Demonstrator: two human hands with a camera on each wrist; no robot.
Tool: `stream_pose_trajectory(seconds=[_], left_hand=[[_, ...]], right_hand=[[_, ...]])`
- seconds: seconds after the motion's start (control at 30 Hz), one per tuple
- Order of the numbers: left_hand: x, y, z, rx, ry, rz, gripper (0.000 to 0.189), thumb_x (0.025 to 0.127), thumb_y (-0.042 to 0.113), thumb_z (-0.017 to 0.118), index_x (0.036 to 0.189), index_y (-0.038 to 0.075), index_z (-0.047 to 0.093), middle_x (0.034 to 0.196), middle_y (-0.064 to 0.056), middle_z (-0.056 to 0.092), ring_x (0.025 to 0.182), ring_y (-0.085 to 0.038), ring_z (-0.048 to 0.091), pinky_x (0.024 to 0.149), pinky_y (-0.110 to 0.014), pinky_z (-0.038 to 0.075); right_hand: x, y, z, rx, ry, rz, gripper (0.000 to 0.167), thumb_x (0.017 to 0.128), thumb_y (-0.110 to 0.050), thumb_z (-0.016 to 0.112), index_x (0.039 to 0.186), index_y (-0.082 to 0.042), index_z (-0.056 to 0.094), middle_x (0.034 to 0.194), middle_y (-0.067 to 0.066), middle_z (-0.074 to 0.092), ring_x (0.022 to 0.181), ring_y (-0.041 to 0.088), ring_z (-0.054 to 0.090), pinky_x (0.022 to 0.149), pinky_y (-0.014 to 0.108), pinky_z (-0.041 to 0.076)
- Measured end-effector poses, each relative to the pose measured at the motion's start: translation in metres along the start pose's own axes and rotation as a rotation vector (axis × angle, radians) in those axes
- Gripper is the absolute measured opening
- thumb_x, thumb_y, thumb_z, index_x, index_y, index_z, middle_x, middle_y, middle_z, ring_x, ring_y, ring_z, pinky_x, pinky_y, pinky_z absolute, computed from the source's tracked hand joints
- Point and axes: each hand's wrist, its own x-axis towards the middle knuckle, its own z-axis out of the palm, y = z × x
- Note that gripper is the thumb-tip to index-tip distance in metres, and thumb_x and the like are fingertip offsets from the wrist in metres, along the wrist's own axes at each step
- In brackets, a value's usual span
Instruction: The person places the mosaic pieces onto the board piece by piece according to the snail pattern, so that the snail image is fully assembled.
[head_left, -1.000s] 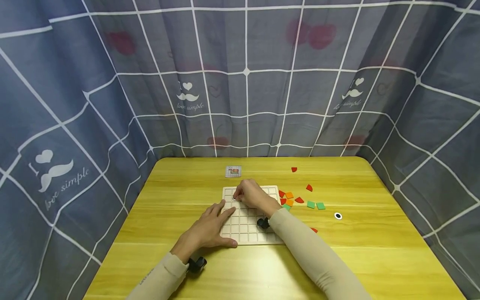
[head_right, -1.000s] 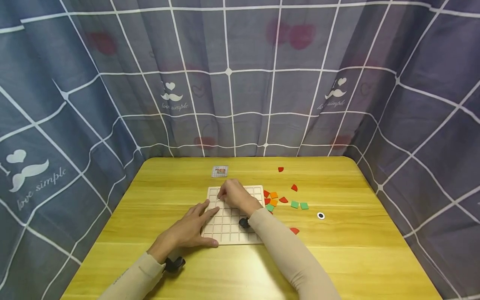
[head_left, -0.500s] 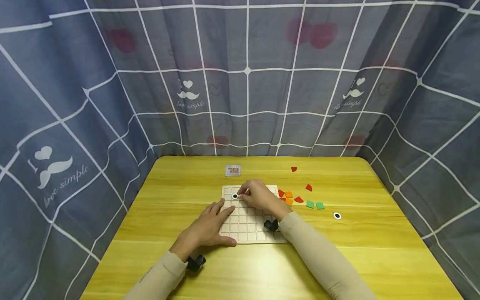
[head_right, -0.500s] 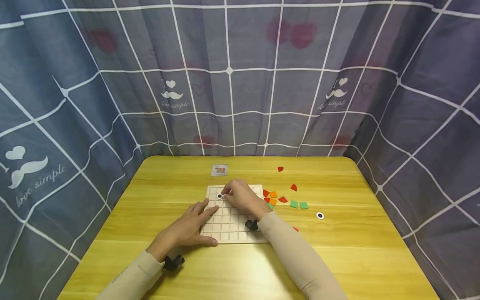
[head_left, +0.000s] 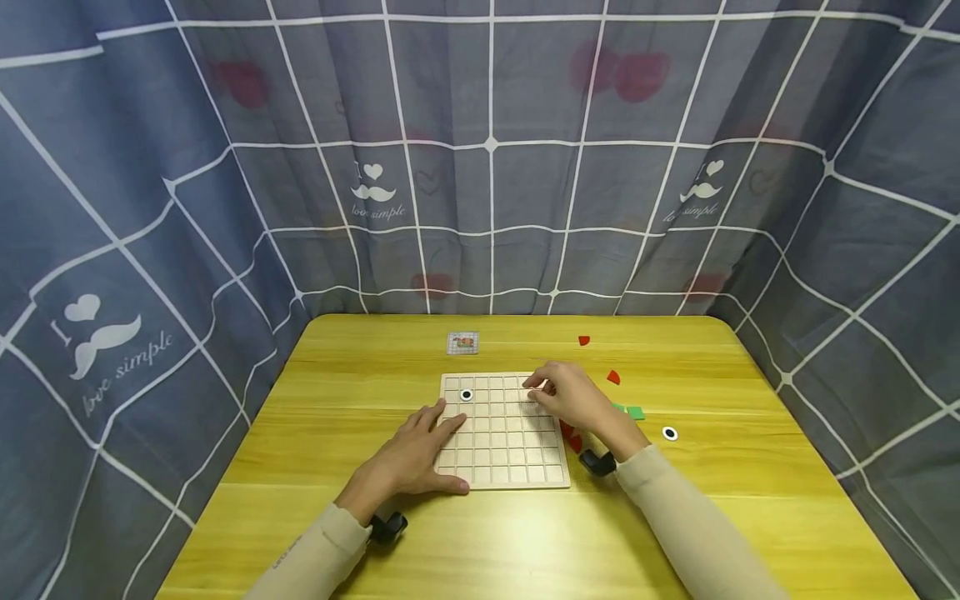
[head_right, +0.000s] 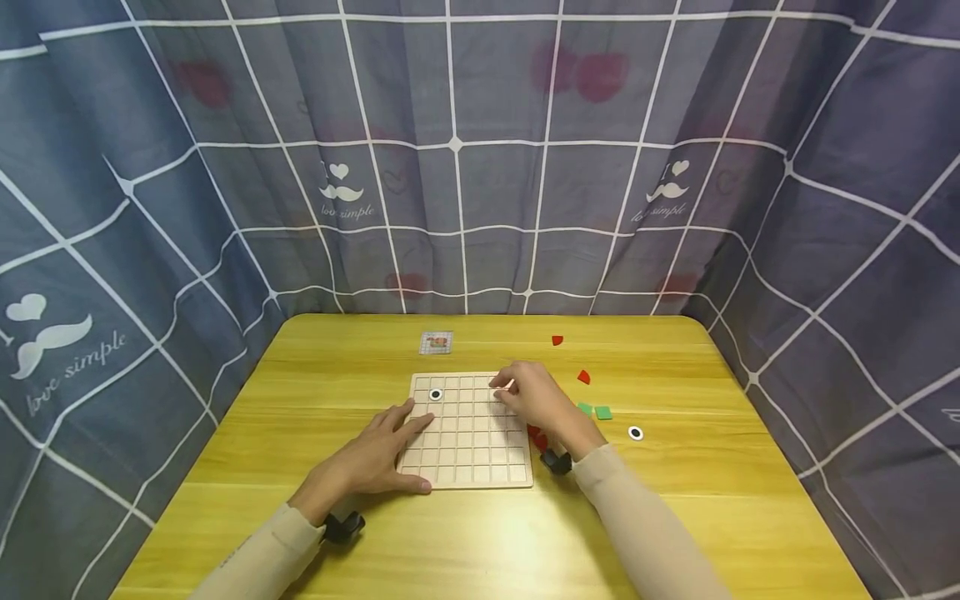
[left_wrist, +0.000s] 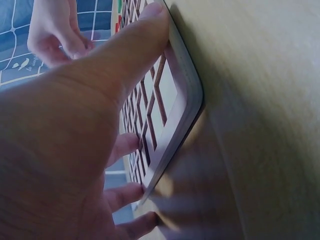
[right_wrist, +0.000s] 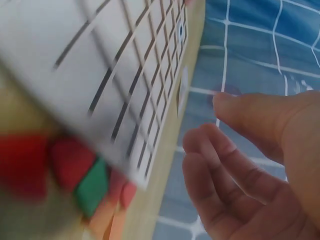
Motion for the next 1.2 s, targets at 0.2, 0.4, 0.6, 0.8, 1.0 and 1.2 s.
stream_pose_trajectory(seconds=[0.2,0.4,0.6,0.8,1.0,1.2], left_hand=[[-0.003,-0.001,0.000,0.007,-0.005,-0.004,0.117,0.089,0.065,0.097,0.181,0.016,0.043,0.191,-0.030,0.024,0.172,-0.063,0.031,0.130,-0.083,0.040],[-0.006,-0.002,0.001,0.023,0.000,-0.003,0.117,0.090,0.066,0.096,0.181,0.016,0.043,0.191,-0.029,0.025,0.171,-0.062,0.033,0.132,-0.081,0.040],[-0.005,-0.004,0.001,0.025,0.006,-0.017,0.117,0.090,0.069,0.095,0.182,0.020,0.042,0.192,-0.026,0.025,0.172,-0.061,0.033,0.134,-0.079,0.038],[-0.002,-0.006,0.001,-0.004,0.011,-0.015,0.118,0.089,0.066,0.097,0.183,0.020,0.041,0.193,-0.024,0.023,0.173,-0.061,0.032,0.135,-0.079,0.037],[-0.005,-0.012,0.002,-0.063,0.014,-0.022,0.121,0.088,0.063,0.100,0.182,0.016,0.042,0.194,-0.024,0.023,0.175,-0.056,0.032,0.135,-0.076,0.039],[-0.007,-0.016,0.002,-0.082,0.012,-0.015,0.122,0.088,0.063,0.100,0.182,0.014,0.041,0.194,-0.023,0.022,0.176,-0.053,0.031,0.135,-0.074,0.041]], right_hand=[[-0.029,0.022,-0.017,-0.014,0.063,0.062,0.015,0.105,-0.010,0.085,0.119,-0.007,0.090,0.118,0.008,0.087,0.089,0.012,0.074,0.079,0.030,0.062],[-0.055,0.043,-0.032,-0.044,0.107,0.122,0.016,0.104,-0.014,0.089,0.120,-0.009,0.090,0.120,0.006,0.087,0.092,0.014,0.074,0.081,0.033,0.061],[-0.078,0.064,-0.048,-0.086,0.102,0.152,0.020,0.104,-0.017,0.090,0.123,-0.012,0.090,0.119,0.006,0.083,0.095,0.016,0.072,0.085,0.038,0.060],[-0.105,0.088,-0.063,-0.089,0.090,0.197,0.027,0.103,-0.020,0.092,0.128,-0.012,0.088,0.117,0.010,0.079,0.091,0.017,0.064,0.078,0.032,0.052],[-0.126,0.110,-0.074,-0.100,0.066,0.229,0.036,0.100,-0.023,0.095,0.132,-0.009,0.087,0.108,0.008,0.074,0.087,0.013,0.057,0.074,0.029,0.046],[-0.139,0.123,-0.081,-0.111,0.047,0.247,0.041,0.098,-0.026,0.097,0.133,-0.008,0.086,0.099,0.003,0.070,0.084,0.010,0.052,0.073,0.029,0.043]])
